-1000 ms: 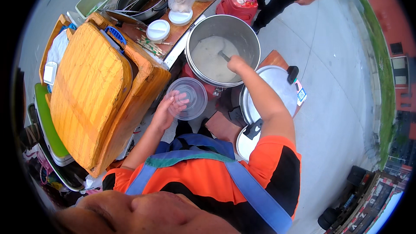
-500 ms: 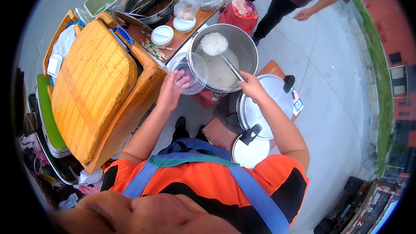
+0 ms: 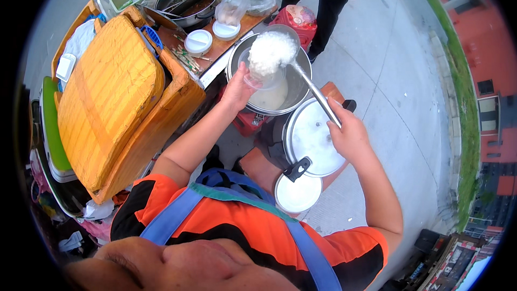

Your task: The person scoops a white liquid from a metal pot into small plastic cups, places the cups into plastic bags, and hands them to customers. The person also retrieves eggs from a basket, places them in a bag, and hands them to a customer.

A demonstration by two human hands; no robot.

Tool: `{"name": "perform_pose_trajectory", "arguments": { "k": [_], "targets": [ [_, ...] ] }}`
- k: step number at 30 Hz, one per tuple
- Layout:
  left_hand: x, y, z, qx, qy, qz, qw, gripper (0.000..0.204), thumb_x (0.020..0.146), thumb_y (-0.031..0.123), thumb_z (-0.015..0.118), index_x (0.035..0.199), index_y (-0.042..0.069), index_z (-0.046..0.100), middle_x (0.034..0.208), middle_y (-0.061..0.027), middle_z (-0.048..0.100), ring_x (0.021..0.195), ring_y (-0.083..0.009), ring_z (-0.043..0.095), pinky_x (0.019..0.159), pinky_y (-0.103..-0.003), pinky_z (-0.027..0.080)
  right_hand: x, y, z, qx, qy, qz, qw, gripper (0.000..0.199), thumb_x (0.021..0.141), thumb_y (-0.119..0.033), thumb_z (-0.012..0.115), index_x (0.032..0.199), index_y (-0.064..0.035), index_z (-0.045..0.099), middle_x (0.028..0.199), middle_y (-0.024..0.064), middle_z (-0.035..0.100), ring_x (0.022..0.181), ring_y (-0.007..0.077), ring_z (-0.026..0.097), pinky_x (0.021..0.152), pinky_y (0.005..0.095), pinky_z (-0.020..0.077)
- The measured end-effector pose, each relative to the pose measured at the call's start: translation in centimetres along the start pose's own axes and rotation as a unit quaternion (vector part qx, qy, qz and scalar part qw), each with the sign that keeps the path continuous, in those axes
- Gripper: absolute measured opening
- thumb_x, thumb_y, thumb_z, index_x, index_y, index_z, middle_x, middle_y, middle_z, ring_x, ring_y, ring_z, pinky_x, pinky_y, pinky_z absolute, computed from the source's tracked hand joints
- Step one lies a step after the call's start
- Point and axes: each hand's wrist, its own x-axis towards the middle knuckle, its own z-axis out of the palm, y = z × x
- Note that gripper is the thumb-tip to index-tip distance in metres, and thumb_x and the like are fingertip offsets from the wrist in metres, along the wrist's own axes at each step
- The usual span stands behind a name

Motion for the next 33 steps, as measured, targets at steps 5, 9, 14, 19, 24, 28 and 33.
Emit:
{"name": "perform_pose_trajectory", "arguments": {
  "k": [5,9,14,19,24,28,33],
  "targets": [
    [-1.7,0.4,1.6,-0.044,0.037,-0.023,0.998,0.056,0.099,0.047,0.039,0.137,0.005,0.040,0.136,-0.0097,0.048,0.127,-0.0227,0.045,0.106,-0.041,0.036,-2.0,-0.1,1.2,-0.276,0.030,-0.040,0.960,0.055,0.082,-0.007,0.059,0.135,-0.0186,0.049,0.085,0.0079,0.054,0.074,0.0262,0.061,0.060,0.0371,0.0503],
    [-2.0,0.5,0.6,-0.052,0.019,-0.031,0.998,0.056,0.099,0.045,0.039,0.138,0.006,0.039,0.137,-0.0097,0.047,0.128,-0.0233,0.044,0.107,-0.042,0.034,-2.9,0.4,1.8,-0.340,0.046,-0.045,0.938,0.052,0.083,-0.009,0.059,0.133,-0.0185,0.051,0.085,0.0073,0.054,0.073,0.0233,0.061,0.057,0.0344,0.0500],
    [-1.9,1.1,-1.0,-0.069,-0.002,0.018,0.997,0.058,0.098,0.045,0.042,0.139,0.005,0.037,0.140,-0.0100,0.045,0.130,-0.0246,0.042,0.109,-0.042,0.031,-2.3,2.6,2.8,-0.016,0.099,-0.035,0.994,0.050,0.084,-0.007,0.057,0.133,-0.0134,0.050,0.096,0.0129,0.061,0.086,0.0306,0.063,0.074,0.0393,0.0507],
    [-2.8,3.5,-2.6,-0.018,-0.022,0.070,0.997,0.068,0.093,0.053,0.046,0.142,0.008,0.033,0.143,-0.0102,0.041,0.131,-0.0255,0.041,0.109,-0.042,0.033,4.2,3.7,4.4,-0.128,-0.004,0.026,0.991,0.052,0.085,-0.008,0.054,0.136,-0.0124,0.046,0.103,0.0189,0.062,0.098,0.0333,0.062,0.082,0.0423,0.0491],
    [-6.6,4.3,-4.3,0.007,0.008,0.078,0.997,0.069,0.093,0.054,0.046,0.143,0.009,0.031,0.144,-0.0094,0.040,0.132,-0.0255,0.039,0.109,-0.044,0.033,12.3,3.6,12.0,-0.349,-0.121,0.005,0.929,0.044,0.087,-0.007,0.048,0.131,-0.0048,0.049,0.106,0.0146,0.063,0.097,0.0310,0.065,0.080,0.0410,0.0521],
    [-10.4,3.0,-6.8,-0.020,0.047,0.035,0.998,0.068,0.094,0.053,0.044,0.143,0.008,0.032,0.145,-0.0086,0.039,0.133,-0.0250,0.037,0.109,-0.043,0.032,16.5,6.2,19.3,-0.304,-0.182,-0.012,0.935,0.037,0.082,-0.006,0.052,0.118,0.0015,0.059,0.101,0.0211,0.065,0.096,0.0349,0.065,0.078,0.0428,0.0527],
    [-13.0,1.8,-8.1,-0.030,0.088,0.004,0.996,0.067,0.094,0.053,0.045,0.142,0.008,0.034,0.144,-0.0081,0.040,0.133,-0.0244,0.038,0.109,-0.042,0.032,19.9,8.2,23.5,-0.064,-0.248,0.159,0.954,0.032,0.077,-0.004,0.048,0.104,0.0009,0.065,0.075,0.0182,0.063,0.061,0.0284,0.061,0.051,0.0382,0.0464]
  ]
}}
